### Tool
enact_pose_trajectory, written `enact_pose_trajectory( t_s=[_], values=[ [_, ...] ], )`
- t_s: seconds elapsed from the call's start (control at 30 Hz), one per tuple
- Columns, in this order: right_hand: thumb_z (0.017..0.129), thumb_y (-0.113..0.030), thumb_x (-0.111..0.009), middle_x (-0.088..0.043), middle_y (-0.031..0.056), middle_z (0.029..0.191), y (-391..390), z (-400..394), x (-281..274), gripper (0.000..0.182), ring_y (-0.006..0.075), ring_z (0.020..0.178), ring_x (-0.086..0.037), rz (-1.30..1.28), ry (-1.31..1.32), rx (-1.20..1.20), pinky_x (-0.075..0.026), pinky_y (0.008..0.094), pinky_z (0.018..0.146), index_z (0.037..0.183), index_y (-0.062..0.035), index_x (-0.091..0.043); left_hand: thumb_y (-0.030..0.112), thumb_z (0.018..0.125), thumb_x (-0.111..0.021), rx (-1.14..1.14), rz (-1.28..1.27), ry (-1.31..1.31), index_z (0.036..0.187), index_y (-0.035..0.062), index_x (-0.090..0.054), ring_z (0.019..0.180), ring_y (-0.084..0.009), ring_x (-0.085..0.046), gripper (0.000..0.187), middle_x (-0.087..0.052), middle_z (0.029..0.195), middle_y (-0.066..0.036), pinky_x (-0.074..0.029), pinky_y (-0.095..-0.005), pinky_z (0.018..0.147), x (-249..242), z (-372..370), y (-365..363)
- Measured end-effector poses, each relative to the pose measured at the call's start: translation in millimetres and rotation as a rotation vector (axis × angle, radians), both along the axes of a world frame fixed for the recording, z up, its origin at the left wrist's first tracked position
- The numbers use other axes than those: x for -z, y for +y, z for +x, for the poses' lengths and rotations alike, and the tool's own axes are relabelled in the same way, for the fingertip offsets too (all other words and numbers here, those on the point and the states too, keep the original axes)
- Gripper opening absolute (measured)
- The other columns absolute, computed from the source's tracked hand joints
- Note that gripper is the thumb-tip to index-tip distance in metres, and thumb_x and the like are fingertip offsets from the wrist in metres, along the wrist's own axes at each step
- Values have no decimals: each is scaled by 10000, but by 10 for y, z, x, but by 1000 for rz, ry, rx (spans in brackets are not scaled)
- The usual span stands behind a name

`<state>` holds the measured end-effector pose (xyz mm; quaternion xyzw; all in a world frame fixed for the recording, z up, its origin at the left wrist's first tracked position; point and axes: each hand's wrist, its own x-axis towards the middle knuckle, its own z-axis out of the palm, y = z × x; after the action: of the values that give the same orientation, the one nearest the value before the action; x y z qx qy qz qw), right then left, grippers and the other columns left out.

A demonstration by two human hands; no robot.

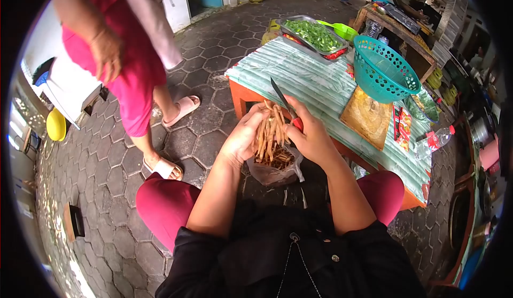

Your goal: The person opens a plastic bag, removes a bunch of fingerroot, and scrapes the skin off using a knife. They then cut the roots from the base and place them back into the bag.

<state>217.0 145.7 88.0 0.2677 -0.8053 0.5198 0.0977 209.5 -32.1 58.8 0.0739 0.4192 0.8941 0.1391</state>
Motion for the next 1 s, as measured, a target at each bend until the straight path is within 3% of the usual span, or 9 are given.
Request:
enact_pose_trajectory(
  t_s=[0.07,0.27,0.37,0.43,0.6,0.77,0.83,1.0],
  values=[
    [840,-142,-628,-620,158,890,-52,25,-31,490,238,744,-589,-84,103,-15,-469,347,701,1289,-38,-460,162,957,-461,-55,-52,22,1247,38,-449,964,-180,-603,316,-586,1076,-90,-517,-299,816,-214,109,-2],
    [774,-167,-729,-635,129,899,-125,160,-177,369,217,770,-604,16,-39,129,-476,330,716,1054,-17,-539,93,940,-500,-160,-177,162,1262,26,-428,975,-150,-582,337,-563,1100,-79,-500,-284,823,-344,269,-54],
    [765,-158,-733,-626,99,834,-149,108,-78,296,172,747,-599,26,-66,104,-471,304,697,957,-7,-566,69,941,-517,-209,-281,225,1267,21,-412,1008,-135,-563,346,-538,1138,-71,-490,-270,830,-419,389,-77],
    [759,-78,-734,-567,8,770,-180,105,-58,212,75,720,-518,-145,-104,-7,-445,231,706,893,-6,-586,68,933,-543,-260,-342,320,1272,25,-412,1027,-137,-557,366,-539,1137,-70,-475,-265,856,-411,402,-66],
    [770,-75,-704,-594,24,757,-181,46,68,169,82,710,-545,-155,-140,-24,-453,246,693,869,-1,-589,10,923,-540,-223,-358,261,1298,28,-402,1050,-143,-557,400,-553,1125,-75,-446,-268,913,-360,368,-89],
    [791,-90,-677,-608,16,737,-109,-72,172,128,72,688,-559,-248,-222,-89,-452,247,656,844,-4,-598,-19,921,-529,-209,-184,184,1305,28,-414,1027,-128,-569,403,-565,1118,-53,-468,-257,884,-142,235,-116],
    [806,-16,-659,-575,6,735,-106,-105,197,96,54,632,-524,-314,-344,-134,-411,221,569,862,-20,-582,6,921,-550,-197,-189,184,1282,29,-445,1019,-113,-568,376,-573,1103,-42,-471,-253,881,-52,170,-118],
    [827,-23,-635,-531,-13,627,-105,-135,92,89,20,465,-414,-373,-521,-147,-306,205,421,885,-20,-567,109,910,-625,-124,-264,114,1217,26,-494,999,-97,-550,345,-580,1089,-28,-443,-250,877,35,58,-73]
  ],
)
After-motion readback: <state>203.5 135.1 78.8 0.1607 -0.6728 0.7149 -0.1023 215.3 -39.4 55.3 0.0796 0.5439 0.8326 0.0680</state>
